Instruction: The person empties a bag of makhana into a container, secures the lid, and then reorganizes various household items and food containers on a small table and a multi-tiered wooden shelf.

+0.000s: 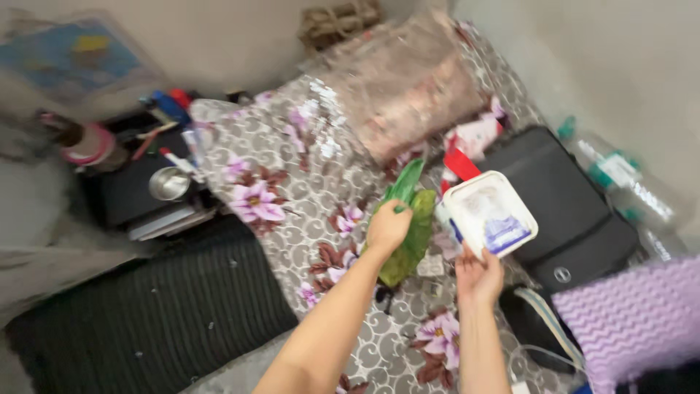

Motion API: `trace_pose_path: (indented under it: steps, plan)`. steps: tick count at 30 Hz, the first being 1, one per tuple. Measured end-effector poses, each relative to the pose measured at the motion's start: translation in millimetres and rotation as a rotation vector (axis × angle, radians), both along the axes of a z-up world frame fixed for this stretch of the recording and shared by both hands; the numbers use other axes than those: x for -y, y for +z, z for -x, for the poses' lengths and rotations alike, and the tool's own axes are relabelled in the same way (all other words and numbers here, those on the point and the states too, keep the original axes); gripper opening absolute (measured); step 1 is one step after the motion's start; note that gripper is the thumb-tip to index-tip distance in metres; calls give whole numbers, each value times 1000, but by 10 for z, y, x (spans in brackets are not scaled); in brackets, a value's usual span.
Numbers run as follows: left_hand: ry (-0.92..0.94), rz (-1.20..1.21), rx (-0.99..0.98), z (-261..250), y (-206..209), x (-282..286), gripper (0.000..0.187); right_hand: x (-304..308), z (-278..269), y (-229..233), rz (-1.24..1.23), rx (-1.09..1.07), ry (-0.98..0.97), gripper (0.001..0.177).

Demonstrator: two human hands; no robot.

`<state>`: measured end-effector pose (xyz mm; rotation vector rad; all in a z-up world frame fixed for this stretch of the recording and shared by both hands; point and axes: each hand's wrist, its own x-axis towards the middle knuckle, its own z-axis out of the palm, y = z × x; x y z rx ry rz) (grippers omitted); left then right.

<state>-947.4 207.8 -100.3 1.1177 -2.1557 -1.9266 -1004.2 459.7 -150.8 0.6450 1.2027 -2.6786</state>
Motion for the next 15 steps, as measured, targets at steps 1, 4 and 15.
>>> trace_pose_path:
  steps: [1,4,15]
  plan:
    - [78,6,-26,-147,-50,140,36,179,-250,181,15,-15,52,33]
    - [179,-208,-80,-677,-168,623,66,694,-796,708,-88,-133,359,26]
    - [505,-597,-313,-4390,-486,2023,97,3116,-2515,1069,-344,34,1573,19]
